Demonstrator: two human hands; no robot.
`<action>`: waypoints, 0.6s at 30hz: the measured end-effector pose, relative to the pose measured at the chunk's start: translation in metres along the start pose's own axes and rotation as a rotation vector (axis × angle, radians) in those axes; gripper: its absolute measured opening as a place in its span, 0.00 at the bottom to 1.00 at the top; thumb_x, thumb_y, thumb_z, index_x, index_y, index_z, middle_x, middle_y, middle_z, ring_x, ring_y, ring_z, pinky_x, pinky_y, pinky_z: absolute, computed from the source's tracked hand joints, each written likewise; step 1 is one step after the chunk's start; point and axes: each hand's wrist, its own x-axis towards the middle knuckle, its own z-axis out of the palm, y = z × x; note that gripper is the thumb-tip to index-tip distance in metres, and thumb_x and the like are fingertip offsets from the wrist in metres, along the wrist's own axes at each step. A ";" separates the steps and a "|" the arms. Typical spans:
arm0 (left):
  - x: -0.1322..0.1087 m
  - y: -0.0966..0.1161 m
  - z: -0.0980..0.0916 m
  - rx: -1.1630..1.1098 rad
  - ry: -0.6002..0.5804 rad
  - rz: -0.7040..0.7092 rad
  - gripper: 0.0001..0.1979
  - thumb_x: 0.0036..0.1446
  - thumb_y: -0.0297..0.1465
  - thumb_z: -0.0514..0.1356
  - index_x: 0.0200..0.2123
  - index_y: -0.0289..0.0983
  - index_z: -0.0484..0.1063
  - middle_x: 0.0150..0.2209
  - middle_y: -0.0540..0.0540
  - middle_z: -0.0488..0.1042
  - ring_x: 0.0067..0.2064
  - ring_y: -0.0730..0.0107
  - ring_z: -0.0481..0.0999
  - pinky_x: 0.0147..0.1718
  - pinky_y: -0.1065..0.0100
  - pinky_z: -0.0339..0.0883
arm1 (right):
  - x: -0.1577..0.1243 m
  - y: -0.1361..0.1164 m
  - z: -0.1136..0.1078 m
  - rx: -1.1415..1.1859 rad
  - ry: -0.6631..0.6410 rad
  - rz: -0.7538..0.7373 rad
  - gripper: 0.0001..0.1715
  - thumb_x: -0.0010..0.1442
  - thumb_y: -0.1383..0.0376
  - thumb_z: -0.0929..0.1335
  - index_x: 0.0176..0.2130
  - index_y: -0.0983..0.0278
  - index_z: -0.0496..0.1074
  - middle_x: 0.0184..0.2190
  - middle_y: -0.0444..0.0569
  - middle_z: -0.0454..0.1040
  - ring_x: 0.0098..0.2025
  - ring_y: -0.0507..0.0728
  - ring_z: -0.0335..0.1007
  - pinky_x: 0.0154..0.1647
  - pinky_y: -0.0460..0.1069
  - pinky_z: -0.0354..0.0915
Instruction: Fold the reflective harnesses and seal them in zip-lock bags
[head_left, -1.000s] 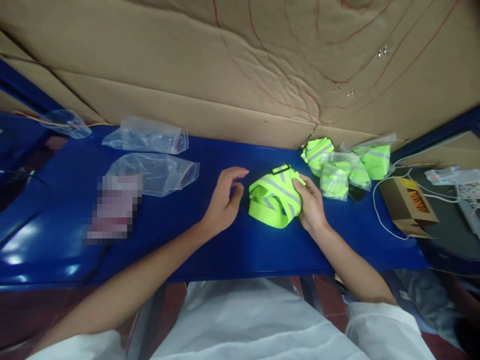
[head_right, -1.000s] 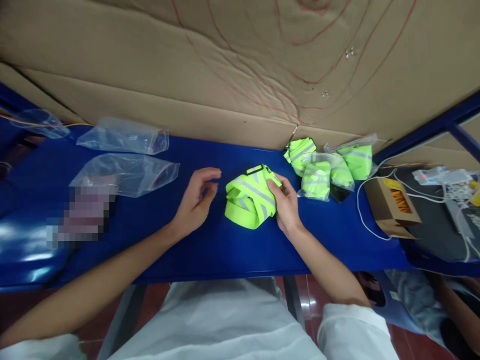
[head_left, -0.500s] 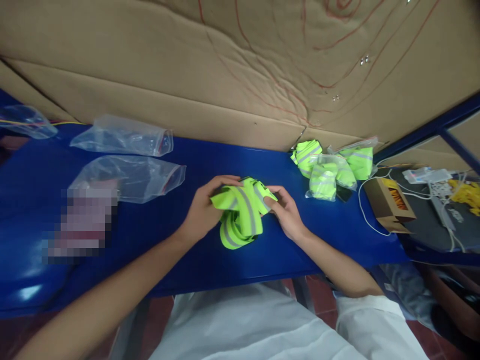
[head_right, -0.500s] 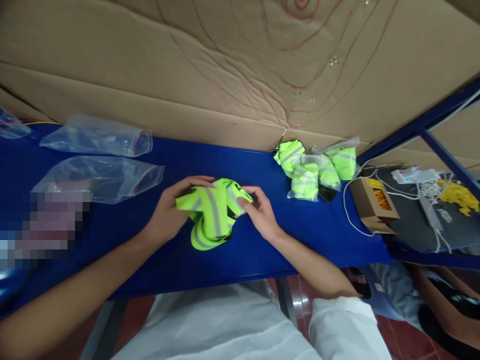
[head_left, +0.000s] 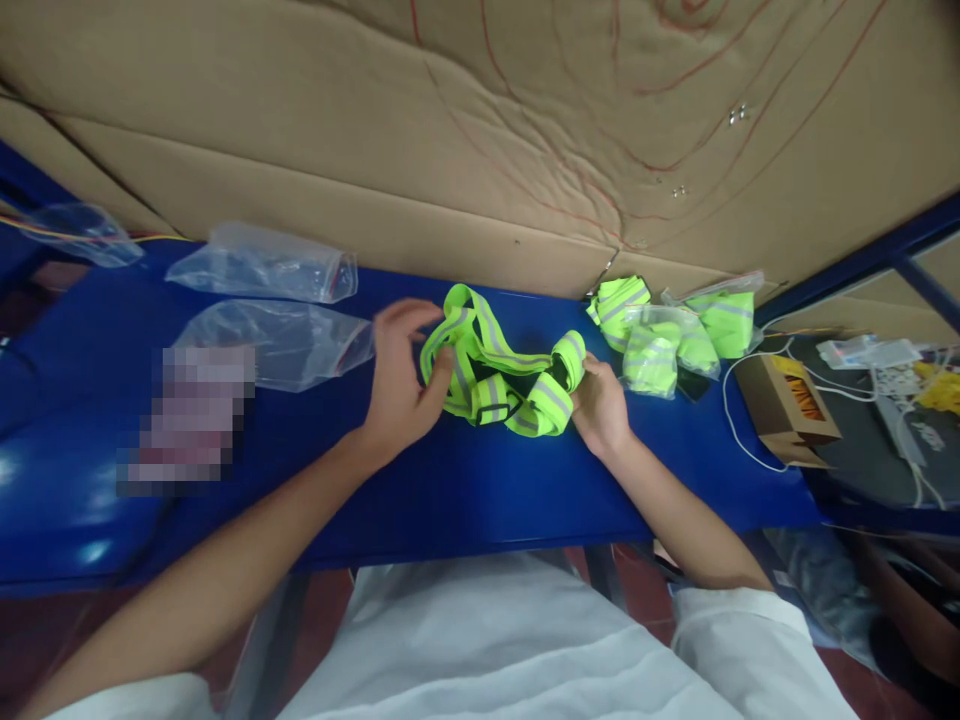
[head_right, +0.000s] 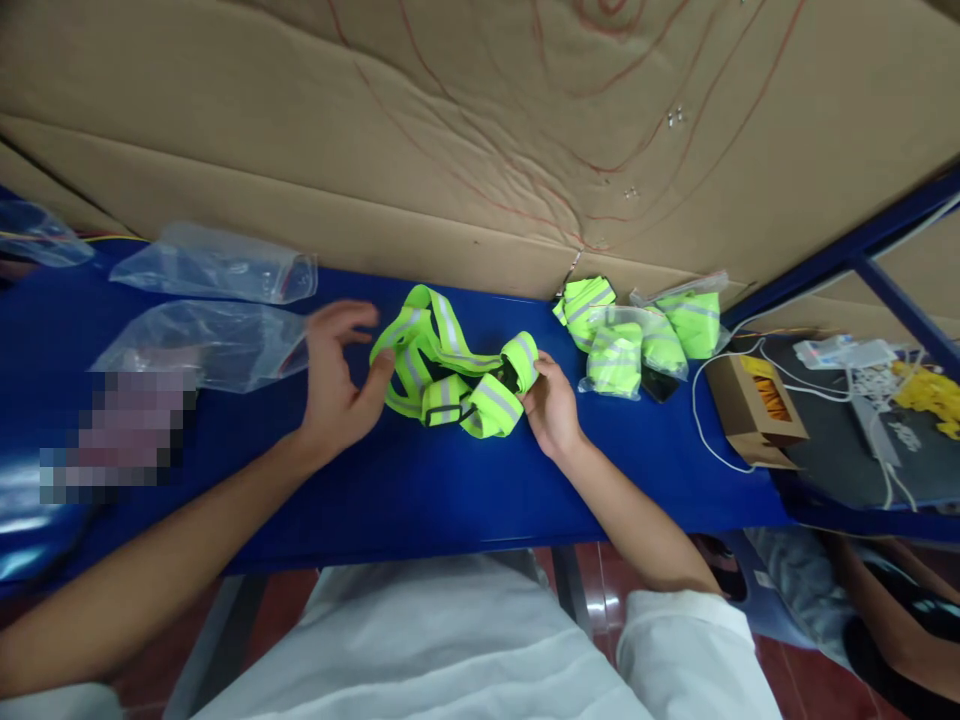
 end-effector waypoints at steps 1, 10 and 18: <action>-0.004 0.008 0.001 -0.038 -0.109 0.052 0.18 0.66 0.35 0.61 0.58 0.41 0.69 0.56 0.39 0.75 0.57 0.58 0.75 0.55 0.57 0.71 | -0.002 0.002 0.001 -0.019 -0.006 -0.028 0.17 0.58 0.51 0.67 0.43 0.57 0.66 0.40 0.47 0.78 0.46 0.63 0.77 0.46 0.57 0.74; -0.023 0.026 0.018 0.005 -0.441 -0.044 0.15 0.70 0.38 0.59 0.53 0.39 0.78 0.50 0.43 0.82 0.51 0.59 0.82 0.52 0.62 0.75 | -0.026 0.021 0.002 -0.470 -0.129 -0.391 0.21 0.68 0.49 0.63 0.57 0.53 0.63 0.59 0.51 0.67 0.60 0.63 0.70 0.59 0.59 0.70; -0.021 0.021 0.003 0.357 -0.348 0.247 0.25 0.72 0.26 0.50 0.65 0.49 0.73 0.68 0.42 0.72 0.61 0.55 0.77 0.58 0.53 0.73 | -0.030 0.005 0.006 -0.874 -0.045 -0.745 0.34 0.66 0.43 0.68 0.64 0.54 0.65 0.69 0.58 0.57 0.75 0.71 0.52 0.74 0.69 0.53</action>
